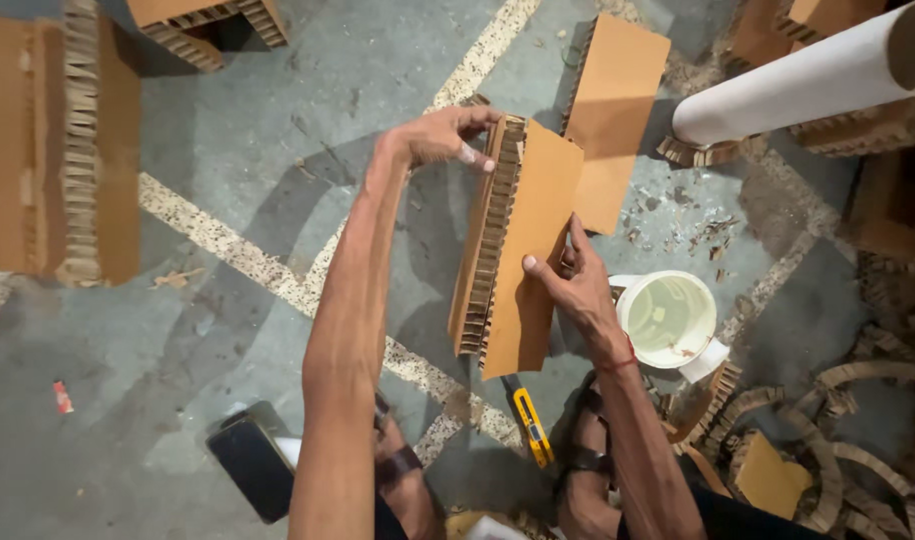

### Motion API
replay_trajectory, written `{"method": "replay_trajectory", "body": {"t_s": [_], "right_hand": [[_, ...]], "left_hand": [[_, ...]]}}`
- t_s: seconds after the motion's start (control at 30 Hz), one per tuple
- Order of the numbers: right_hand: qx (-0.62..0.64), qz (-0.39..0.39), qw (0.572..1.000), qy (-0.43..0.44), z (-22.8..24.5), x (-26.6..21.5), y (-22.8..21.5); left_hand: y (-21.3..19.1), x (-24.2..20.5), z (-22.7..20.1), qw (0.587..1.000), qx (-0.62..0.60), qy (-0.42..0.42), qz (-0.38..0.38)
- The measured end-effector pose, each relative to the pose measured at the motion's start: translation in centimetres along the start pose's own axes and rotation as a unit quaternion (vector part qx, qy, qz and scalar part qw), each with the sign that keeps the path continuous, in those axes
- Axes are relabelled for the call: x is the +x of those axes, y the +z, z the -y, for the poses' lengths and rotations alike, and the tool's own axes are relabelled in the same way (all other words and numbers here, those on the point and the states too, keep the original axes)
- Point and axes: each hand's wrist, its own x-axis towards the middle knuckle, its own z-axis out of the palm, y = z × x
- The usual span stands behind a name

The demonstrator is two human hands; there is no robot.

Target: The person sits on the floor and assembles a cardboard structure by folding and pressing corrugated cardboard pieces together. They use a metal ruler to align the edges and a utility knife to trim excess material, creating a rectangular box-like shape.

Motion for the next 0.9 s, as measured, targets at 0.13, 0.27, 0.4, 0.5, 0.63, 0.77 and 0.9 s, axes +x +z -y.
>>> {"method": "replay_trajectory", "body": {"t_s": [0.13,0.27,0.4,0.5,0.63,0.77,0.9], "right_hand": [[0.007,0.003,1.0,-0.014,-0.4,0.2,0.3],[-0.022,-0.028,0.999,0.014,-0.5,0.0,1.1],[-0.1,-0.064,0.99,-0.077,-0.4,0.1,2.5],[-0.189,-0.089,0.974,-0.085,0.3,0.0,3.7],[-0.261,-0.094,0.956,-0.097,1.3,0.2,4.9],[-0.279,-0.097,0.947,-0.124,1.3,0.3,6.3],[-0.262,-0.091,0.955,-0.104,1.4,0.3,7.0]], "left_hand": [[-0.2,0.3,0.6,0.998,-0.016,-0.04,-0.046],[-0.6,-0.8,1.2,0.996,0.019,0.003,-0.088],[-0.9,-2.7,1.4,0.992,0.004,-0.028,-0.123],[-1.4,-3.8,1.5,0.994,0.015,-0.017,-0.11],[-1.8,-5.5,2.1,0.99,0.016,-0.055,-0.128],[-1.9,-6.4,3.0,0.991,-0.038,-0.015,-0.127],[-1.6,-7.0,3.4,0.988,-0.07,0.02,-0.137]]}}
